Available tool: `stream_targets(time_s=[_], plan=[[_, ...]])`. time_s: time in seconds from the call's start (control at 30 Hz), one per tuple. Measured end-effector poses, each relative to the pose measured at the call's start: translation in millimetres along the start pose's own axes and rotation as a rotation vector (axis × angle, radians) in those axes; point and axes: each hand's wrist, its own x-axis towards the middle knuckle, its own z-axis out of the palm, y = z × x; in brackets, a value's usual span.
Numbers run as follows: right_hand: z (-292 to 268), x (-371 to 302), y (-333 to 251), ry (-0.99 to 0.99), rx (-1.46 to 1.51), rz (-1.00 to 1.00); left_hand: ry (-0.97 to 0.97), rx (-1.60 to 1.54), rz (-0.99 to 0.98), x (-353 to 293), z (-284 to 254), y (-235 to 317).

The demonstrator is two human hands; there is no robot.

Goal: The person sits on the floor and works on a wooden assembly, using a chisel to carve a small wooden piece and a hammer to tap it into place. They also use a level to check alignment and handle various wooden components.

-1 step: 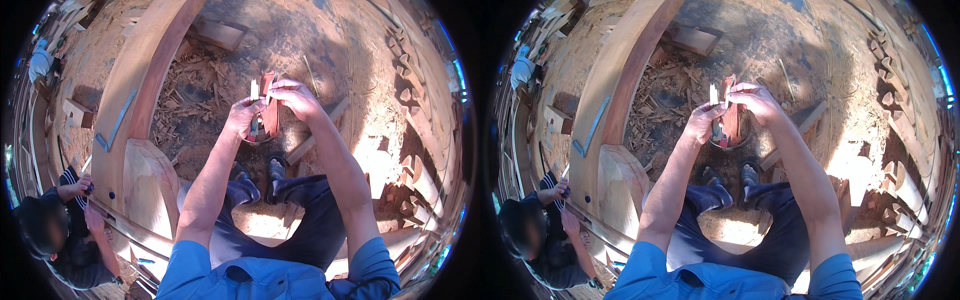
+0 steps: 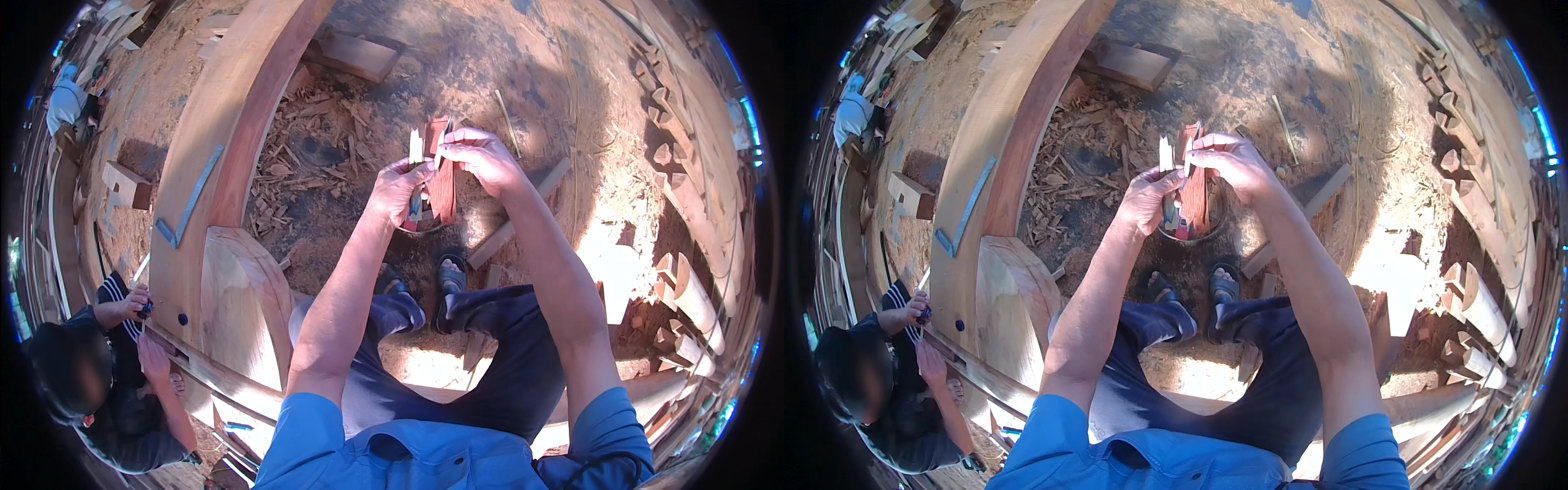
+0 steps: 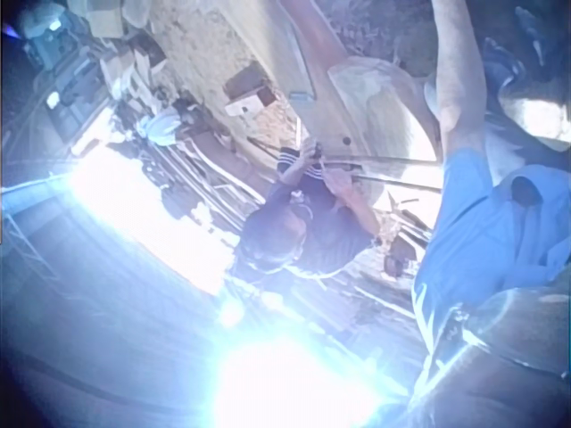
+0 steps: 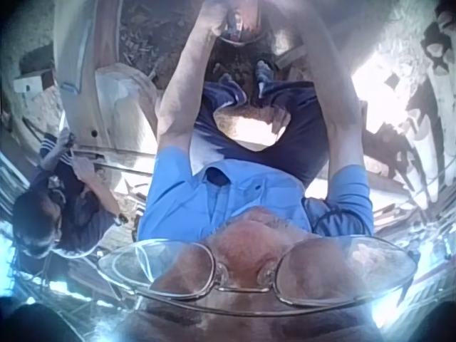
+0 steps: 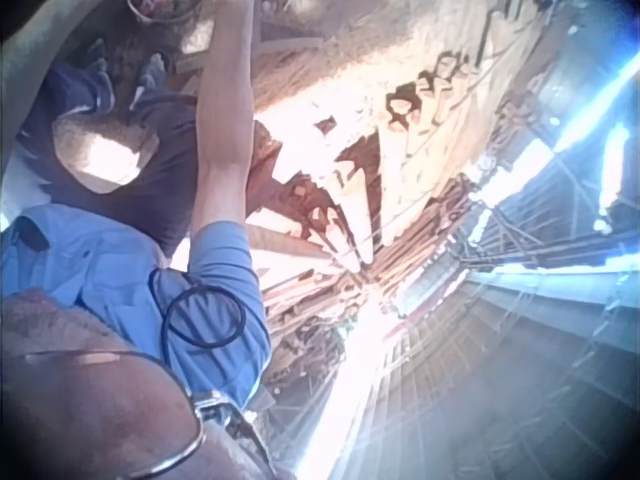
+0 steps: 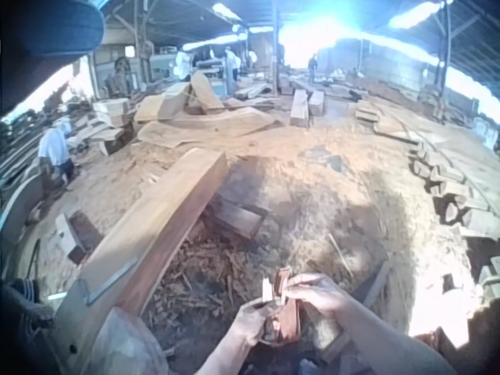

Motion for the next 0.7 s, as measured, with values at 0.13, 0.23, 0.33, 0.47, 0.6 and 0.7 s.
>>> stream_targets(time_s=[0.13,0.23,0.33,0.47,0.6,0.7], plan=[[-1.6,1.5,1.8,0.043,-0.162,-0.031,-0.008,-0.014,0.02,1.1,2.9,-1.7],[-0.3,6.5,4.4,0.092,-0.138,0.004,-0.04,-0.004,-0.014,3.4,2.2,-2.4],[1.8,16.4,6.8,0.121,-0.094,-0.177,-0.147,-0.064,-0.127,12.3,2.0,5.4],[-3.1,21.8,11.2,0.188,-0.179,-0.162,-0.226,-0.145,-0.185,8.3,2.9,10.0],[-7.6,22.5,11.3,0.2,-0.149,-0.153,-0.278,-0.169,-0.202,4.6,5.0,12.7],[-8.2,21.1,6.3,0.198,-0.136,-0.151,-0.31,-0.172,-0.217,3.5,3.9,14.8]])
